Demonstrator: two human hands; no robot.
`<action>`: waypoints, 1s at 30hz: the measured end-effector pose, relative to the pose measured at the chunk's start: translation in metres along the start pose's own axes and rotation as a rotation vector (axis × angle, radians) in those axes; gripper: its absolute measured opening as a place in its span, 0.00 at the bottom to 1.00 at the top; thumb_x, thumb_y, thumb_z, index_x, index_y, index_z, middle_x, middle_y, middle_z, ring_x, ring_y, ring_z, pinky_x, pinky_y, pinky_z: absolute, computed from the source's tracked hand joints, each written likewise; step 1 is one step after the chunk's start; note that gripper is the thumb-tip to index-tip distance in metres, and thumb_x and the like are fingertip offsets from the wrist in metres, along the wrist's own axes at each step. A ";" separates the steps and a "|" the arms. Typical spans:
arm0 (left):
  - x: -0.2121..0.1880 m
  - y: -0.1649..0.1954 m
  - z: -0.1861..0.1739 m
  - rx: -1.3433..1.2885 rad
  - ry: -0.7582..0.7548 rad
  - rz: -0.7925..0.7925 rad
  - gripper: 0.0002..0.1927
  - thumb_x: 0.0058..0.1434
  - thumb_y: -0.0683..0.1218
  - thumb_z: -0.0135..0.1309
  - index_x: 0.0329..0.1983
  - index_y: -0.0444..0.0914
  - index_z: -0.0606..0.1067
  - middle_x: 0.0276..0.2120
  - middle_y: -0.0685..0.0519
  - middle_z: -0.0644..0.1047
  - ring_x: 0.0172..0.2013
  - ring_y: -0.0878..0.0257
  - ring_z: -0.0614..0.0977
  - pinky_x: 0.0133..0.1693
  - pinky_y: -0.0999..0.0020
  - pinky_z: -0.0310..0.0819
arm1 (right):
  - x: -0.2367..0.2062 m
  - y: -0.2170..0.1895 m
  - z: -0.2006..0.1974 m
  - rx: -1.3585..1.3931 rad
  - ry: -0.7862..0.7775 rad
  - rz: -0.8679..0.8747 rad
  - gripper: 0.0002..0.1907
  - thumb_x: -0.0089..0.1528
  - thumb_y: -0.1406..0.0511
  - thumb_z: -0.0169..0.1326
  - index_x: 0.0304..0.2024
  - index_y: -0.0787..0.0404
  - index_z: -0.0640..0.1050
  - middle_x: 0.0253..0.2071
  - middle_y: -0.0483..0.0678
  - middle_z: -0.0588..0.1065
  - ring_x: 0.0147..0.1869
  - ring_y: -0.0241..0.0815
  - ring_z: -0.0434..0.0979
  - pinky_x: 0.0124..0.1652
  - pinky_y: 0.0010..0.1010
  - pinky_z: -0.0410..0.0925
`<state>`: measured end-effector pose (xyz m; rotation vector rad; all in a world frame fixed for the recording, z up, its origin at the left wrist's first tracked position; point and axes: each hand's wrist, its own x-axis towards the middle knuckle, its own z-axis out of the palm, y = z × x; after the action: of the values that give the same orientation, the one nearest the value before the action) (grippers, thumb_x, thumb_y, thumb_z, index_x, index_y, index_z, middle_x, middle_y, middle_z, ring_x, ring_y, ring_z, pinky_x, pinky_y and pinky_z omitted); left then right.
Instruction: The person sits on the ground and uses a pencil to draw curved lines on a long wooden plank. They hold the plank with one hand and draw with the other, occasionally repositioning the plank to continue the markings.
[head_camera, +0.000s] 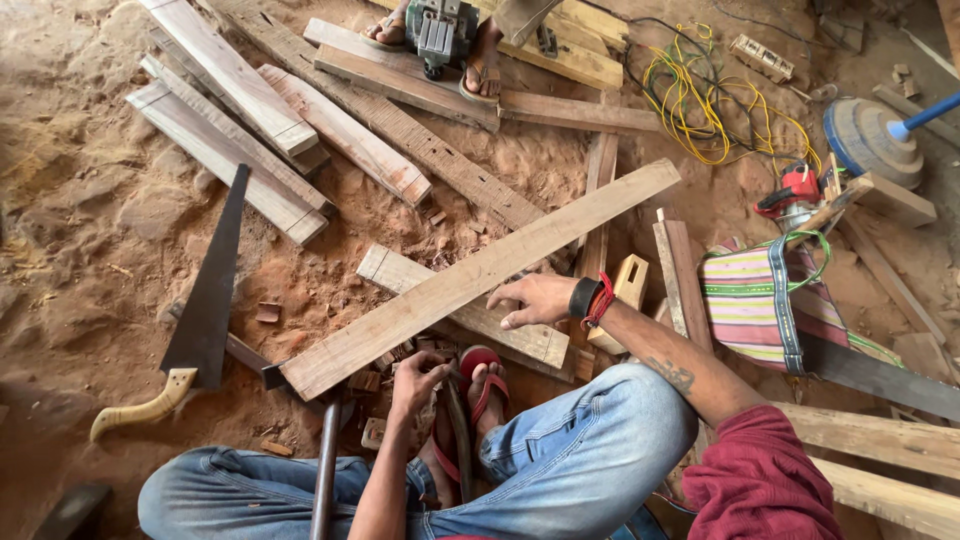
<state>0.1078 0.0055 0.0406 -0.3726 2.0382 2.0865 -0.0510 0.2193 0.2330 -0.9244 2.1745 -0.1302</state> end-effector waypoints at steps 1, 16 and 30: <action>-0.001 -0.003 0.000 0.009 0.013 -0.030 0.12 0.56 0.44 0.67 0.41 0.33 0.83 0.30 0.45 0.85 0.31 0.63 0.83 0.36 0.69 0.79 | 0.001 0.001 0.000 0.006 -0.001 0.005 0.32 0.62 0.45 0.55 0.63 0.50 0.72 0.45 0.51 0.81 0.52 0.49 0.82 0.51 0.42 0.72; 0.000 -0.009 0.005 0.099 0.017 0.019 0.15 0.57 0.48 0.65 0.42 0.33 0.84 0.35 0.47 0.86 0.35 0.62 0.86 0.41 0.66 0.79 | 0.002 0.004 0.001 0.020 0.024 -0.028 0.32 0.62 0.45 0.55 0.63 0.52 0.73 0.48 0.53 0.80 0.54 0.50 0.80 0.52 0.43 0.71; -0.002 -0.012 0.009 -0.160 0.014 -0.073 0.14 0.59 0.47 0.64 0.44 0.34 0.84 0.38 0.47 0.86 0.37 0.61 0.85 0.43 0.67 0.79 | 0.000 0.011 0.004 0.029 -0.024 0.054 0.33 0.62 0.44 0.53 0.65 0.49 0.71 0.45 0.50 0.81 0.52 0.48 0.82 0.53 0.43 0.72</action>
<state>0.1136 0.0154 0.0298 -0.4814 1.8408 2.2142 -0.0544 0.2277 0.2261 -0.8460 2.1676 -0.1234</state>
